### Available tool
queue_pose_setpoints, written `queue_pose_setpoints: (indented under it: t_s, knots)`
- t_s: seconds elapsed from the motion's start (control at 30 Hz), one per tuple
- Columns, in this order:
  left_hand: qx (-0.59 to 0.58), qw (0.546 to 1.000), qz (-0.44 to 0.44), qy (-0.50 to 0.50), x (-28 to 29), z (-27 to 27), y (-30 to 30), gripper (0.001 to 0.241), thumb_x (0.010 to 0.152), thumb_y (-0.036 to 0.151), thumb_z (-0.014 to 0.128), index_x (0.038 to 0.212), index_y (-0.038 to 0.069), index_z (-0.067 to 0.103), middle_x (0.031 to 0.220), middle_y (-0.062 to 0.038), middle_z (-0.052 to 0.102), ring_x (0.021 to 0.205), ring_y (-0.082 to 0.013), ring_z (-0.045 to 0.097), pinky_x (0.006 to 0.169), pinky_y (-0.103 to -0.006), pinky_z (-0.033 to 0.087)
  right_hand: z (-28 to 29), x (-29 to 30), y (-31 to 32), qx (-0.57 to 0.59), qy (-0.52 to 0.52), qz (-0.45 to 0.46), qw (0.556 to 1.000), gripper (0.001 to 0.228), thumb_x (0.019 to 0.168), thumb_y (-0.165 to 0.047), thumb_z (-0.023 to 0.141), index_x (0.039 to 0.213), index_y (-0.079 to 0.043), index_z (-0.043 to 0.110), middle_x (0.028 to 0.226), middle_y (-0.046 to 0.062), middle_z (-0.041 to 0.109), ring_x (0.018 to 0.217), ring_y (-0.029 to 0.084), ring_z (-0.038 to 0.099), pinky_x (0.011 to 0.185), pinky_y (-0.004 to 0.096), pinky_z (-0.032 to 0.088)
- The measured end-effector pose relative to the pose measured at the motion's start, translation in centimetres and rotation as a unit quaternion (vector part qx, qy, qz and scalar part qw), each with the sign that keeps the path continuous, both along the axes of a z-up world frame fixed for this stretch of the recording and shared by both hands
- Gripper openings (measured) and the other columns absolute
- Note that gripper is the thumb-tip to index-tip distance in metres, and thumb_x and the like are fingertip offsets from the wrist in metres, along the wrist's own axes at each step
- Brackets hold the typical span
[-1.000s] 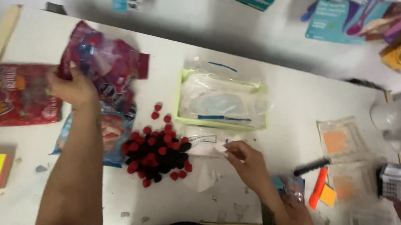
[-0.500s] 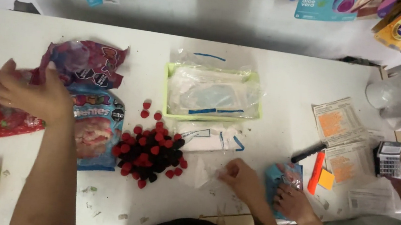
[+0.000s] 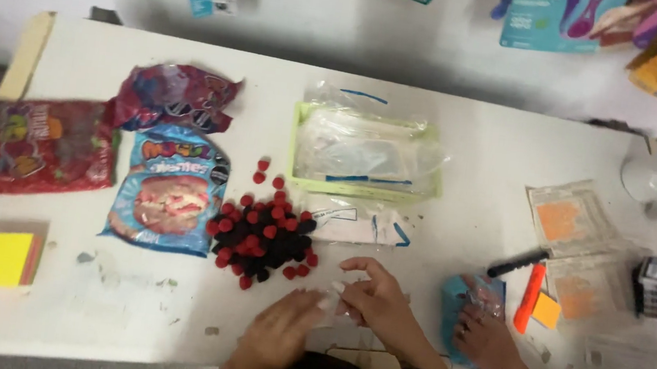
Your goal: The person opens a bag of red and black gummy candies and pours them onto a table. They then pick up individual candies and place them into small clear plastic bags one by one.
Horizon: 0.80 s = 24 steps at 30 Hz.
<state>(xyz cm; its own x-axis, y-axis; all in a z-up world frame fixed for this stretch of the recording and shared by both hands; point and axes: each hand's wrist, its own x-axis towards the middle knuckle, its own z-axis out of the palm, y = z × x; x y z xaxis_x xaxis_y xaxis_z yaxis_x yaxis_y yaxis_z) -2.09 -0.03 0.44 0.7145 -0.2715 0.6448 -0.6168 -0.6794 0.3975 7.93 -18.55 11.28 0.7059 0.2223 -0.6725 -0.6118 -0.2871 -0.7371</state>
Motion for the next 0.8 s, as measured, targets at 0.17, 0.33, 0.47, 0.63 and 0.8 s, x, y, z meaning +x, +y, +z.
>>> queue_pose_setpoints:
  t_s: [0.17,0.33,0.47,0.63,0.8]
  knots:
    - [-0.356,0.815,0.245,0.387,-1.8,1.6,1.9,0.032,0.090,0.017,0.065,0.121,0.020,0.071,0.104,-0.003,0.082,0.097,-0.0153,0.077,0.093,-0.0277,0.057,-3.9,0.5,0.2,-0.063,-0.186,0.112,0.974,0.025,0.096,-0.019,0.062,0.120,-0.014,0.065,0.093,0.007,0.075,0.075,0.019,0.066,0.064,0.033,0.050]
    - [-0.556,0.681,0.290,0.379,-2.8,2.7,2.6,0.036,0.080,-0.003,0.081,0.115,0.005,0.075,0.084,-0.012,0.084,0.080,-0.0161,0.076,0.081,-0.0263,0.058,-12.0,1.0,1.6,-0.094,-0.521,0.311,0.790,0.030,0.089,-0.005,0.068,0.117,-0.014,0.066,0.122,0.012,0.054,0.120,0.034,0.050,0.096,0.042,0.046]
    - [-0.603,0.646,0.273,0.379,-2.7,3.2,2.0,0.037,0.073,-0.006,0.086,0.110,-0.003,0.077,0.084,-0.018,0.085,0.078,-0.0193,0.078,0.079,-0.0273,0.060,-12.9,0.6,2.4,-0.153,-0.515,0.313,0.783,0.027,0.084,-0.004,0.069,0.109,-0.009,0.060,0.117,0.011,0.053,0.109,0.033,0.053,0.087,0.042,0.049]
    - [-0.628,0.635,0.255,0.372,-2.7,2.0,1.9,0.037,0.075,-0.010,0.083,0.111,-0.005,0.076,0.089,-0.019,0.085,0.082,-0.0215,0.080,0.081,-0.0302,0.062,-11.8,0.8,1.2,-0.141,-0.486,0.285,0.814,0.017,0.080,-0.003,0.071,0.095,-0.010,0.065,0.098,0.008,0.061,0.093,0.025,0.058,0.080,0.035,0.045]
    - [-0.543,0.712,0.259,0.361,-2.7,-0.8,2.2,0.033,0.079,-0.003,0.081,0.111,0.006,0.082,0.079,-0.004,0.080,0.074,-0.0100,0.070,0.078,-0.0218,0.056,1.6,-1.4,2.6,-0.006,-0.487,0.200,0.850,0.013,0.087,-0.007,0.074,0.100,-0.011,0.073,0.096,0.005,0.070,0.087,0.016,0.067,0.076,0.027,0.055]
